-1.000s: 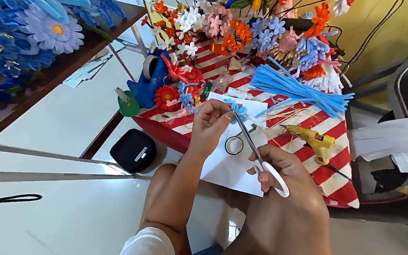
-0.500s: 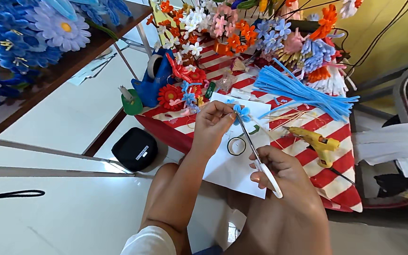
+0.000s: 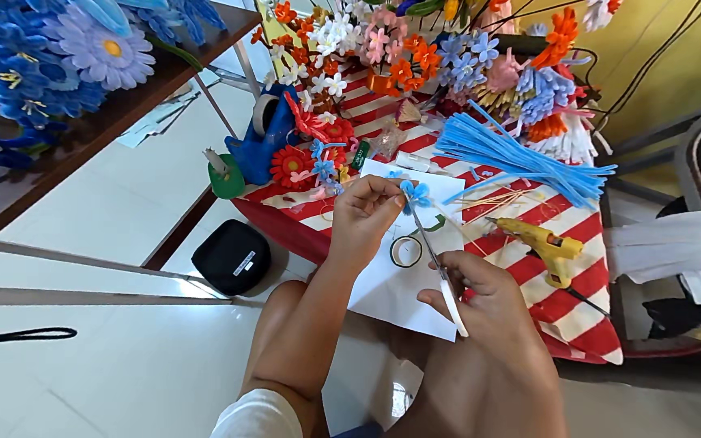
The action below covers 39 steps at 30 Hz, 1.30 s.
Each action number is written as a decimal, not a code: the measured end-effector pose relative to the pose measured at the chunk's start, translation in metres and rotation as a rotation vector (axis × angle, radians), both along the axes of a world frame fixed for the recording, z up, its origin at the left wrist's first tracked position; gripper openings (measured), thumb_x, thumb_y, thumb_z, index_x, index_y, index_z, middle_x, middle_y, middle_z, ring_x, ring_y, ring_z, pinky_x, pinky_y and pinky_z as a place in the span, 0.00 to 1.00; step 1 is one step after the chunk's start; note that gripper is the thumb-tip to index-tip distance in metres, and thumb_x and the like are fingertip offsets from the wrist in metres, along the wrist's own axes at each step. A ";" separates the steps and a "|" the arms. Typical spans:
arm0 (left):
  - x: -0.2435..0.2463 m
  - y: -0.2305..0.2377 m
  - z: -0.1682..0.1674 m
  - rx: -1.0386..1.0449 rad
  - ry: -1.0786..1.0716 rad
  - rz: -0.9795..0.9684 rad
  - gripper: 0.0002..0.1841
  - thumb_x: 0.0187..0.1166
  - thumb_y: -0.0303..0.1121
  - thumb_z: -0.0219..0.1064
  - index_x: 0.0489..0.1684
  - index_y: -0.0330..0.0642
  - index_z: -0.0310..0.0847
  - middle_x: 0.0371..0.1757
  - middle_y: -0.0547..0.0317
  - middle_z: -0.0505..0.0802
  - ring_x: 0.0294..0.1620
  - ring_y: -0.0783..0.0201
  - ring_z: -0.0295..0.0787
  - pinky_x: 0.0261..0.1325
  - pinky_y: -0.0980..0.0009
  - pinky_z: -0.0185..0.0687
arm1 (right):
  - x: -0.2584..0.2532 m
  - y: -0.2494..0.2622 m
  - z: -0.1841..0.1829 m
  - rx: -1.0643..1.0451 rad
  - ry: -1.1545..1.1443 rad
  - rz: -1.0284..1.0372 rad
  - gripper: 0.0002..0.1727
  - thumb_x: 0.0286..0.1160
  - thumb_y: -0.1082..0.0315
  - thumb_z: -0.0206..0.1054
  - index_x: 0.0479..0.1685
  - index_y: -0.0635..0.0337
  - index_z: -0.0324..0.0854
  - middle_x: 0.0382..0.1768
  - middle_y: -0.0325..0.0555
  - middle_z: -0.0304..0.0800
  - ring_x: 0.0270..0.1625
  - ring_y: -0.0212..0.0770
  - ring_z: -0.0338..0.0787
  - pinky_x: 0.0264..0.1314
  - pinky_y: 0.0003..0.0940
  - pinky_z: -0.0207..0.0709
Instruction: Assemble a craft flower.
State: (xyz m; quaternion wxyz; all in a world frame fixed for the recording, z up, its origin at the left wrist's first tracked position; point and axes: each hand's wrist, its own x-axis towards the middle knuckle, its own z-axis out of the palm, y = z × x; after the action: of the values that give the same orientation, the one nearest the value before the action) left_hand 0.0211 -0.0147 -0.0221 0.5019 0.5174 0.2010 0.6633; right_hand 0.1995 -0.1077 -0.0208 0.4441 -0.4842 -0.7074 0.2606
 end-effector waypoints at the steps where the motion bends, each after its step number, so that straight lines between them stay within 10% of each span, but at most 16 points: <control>1: -0.001 0.000 0.000 -0.003 -0.001 -0.007 0.07 0.76 0.21 0.66 0.39 0.45 0.88 0.46 0.63 0.95 0.50 0.74 0.91 0.55 0.75 0.87 | 0.000 0.000 0.000 0.020 -0.029 -0.016 0.20 0.65 0.51 0.79 0.41 0.61 0.87 0.30 0.31 0.84 0.30 0.12 0.75 0.33 0.06 0.69; 17: 0.001 0.001 0.002 0.010 -0.067 -0.085 0.10 0.78 0.22 0.63 0.42 0.52 0.85 0.45 0.69 0.93 0.49 0.77 0.90 0.56 0.77 0.86 | 0.007 0.002 0.001 -0.197 0.374 0.209 0.17 0.64 0.49 0.80 0.44 0.49 0.86 0.26 0.18 0.81 0.24 0.12 0.78 0.23 0.10 0.76; 26: -0.005 0.001 0.004 -0.018 -0.133 -0.283 0.22 0.79 0.24 0.65 0.68 0.57 0.69 0.52 0.65 0.94 0.51 0.73 0.92 0.58 0.76 0.85 | 0.014 0.010 -0.003 -0.228 0.528 0.440 0.16 0.70 0.50 0.78 0.49 0.46 0.87 0.31 0.18 0.87 0.26 0.13 0.83 0.25 0.11 0.79; 39: -0.008 0.002 0.005 -0.093 -0.178 -0.342 0.21 0.76 0.24 0.68 0.66 0.53 0.75 0.44 0.64 0.95 0.45 0.72 0.93 0.55 0.74 0.87 | 0.016 0.010 -0.003 -0.237 0.534 0.475 0.16 0.71 0.50 0.78 0.50 0.46 0.87 0.32 0.19 0.88 0.29 0.13 0.84 0.29 0.11 0.81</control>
State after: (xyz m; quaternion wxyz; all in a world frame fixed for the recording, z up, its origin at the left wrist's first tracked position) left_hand 0.0127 -0.0131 -0.0168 0.6464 0.4597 0.0954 0.6014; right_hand 0.2157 -0.0977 -0.0239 0.4813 -0.2697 -0.6241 0.5534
